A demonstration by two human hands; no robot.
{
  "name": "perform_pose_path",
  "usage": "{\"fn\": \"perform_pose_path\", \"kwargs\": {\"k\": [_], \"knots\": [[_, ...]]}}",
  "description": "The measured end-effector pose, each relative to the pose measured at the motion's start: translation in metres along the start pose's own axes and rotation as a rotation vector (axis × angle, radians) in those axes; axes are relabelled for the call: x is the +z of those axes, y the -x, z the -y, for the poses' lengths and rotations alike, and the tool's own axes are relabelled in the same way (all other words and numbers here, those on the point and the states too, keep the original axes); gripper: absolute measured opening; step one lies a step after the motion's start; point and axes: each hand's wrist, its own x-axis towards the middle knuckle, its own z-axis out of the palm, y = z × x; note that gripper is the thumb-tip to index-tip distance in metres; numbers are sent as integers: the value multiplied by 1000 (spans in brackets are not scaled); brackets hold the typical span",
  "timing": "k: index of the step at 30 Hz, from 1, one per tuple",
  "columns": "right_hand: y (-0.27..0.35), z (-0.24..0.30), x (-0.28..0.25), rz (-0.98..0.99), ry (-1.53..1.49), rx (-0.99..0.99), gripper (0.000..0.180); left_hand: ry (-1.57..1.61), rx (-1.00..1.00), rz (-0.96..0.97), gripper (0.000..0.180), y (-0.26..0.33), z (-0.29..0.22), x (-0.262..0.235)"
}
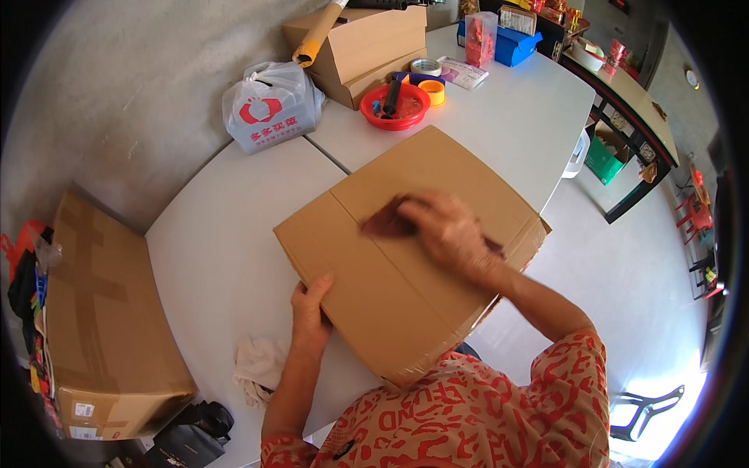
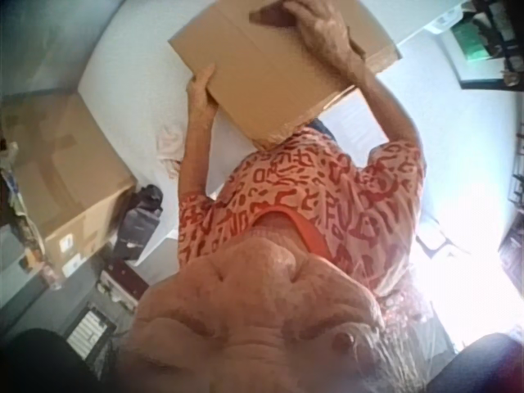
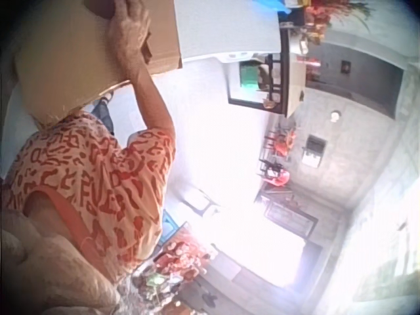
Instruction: The person wipes a red plastic plate, a black syringe, a marker, and a small blue cap with a brown cloth. They then wipe a long cardboard tube and a flat cardboard box on a white table, placing the cleaned items back on the table.
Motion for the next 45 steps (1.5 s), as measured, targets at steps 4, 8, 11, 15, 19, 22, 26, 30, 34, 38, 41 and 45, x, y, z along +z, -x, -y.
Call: {"fn": "perform_pose_path", "kwargs": {"k": [4, 8, 11, 15, 19, 22, 26, 30, 34, 38, 41, 45], "knots": [[-2, 69, 16, 117, -245, -239, 32, 36, 61, -6, 57, 10, 28, -3], [-28, 78, 40, 146, -234, -213, 29, 13, 73, -35, 57, 15, 32, 4], [-58, 56, 68, 64, -108, -200, 25, -51, 79, -43, 62, 13, 35, 4], [-90, 14, 92, -6, 6, -92, 23, -65, 96, -57, 67, 13, 36, 2], [-96, -55, 85, -19, 171, 103, 18, -63, 75, -31, 70, 13, 33, 2], [-93, -98, 56, 54, 260, 311, 19, -61, 68, -27, 71, 14, 32, 5], [-70, -136, 35, -40, 351, 452, 28, -67, 91, -12, 71, 12, 34, 0], [-67, -133, 29, -76, 358, 458, 25, -85, 78, -32, 72, 14, 31, 3], [-69, -100, 45, -120, 264, 203, 22, -83, 87, -37, 71, 12, 33, 1], [-73, -53, 64, -73, 96, 36, 24, -92, 94, -35, 68, 11, 34, 0], [-75, -6, 70, 13, -6, -115, 28, -98, 73, -42, 72, 13, 28, 4], [-65, 49, 71, 158, -249, -295, 30, -87, 64, -19, 72, 14, 29, 3]]}}
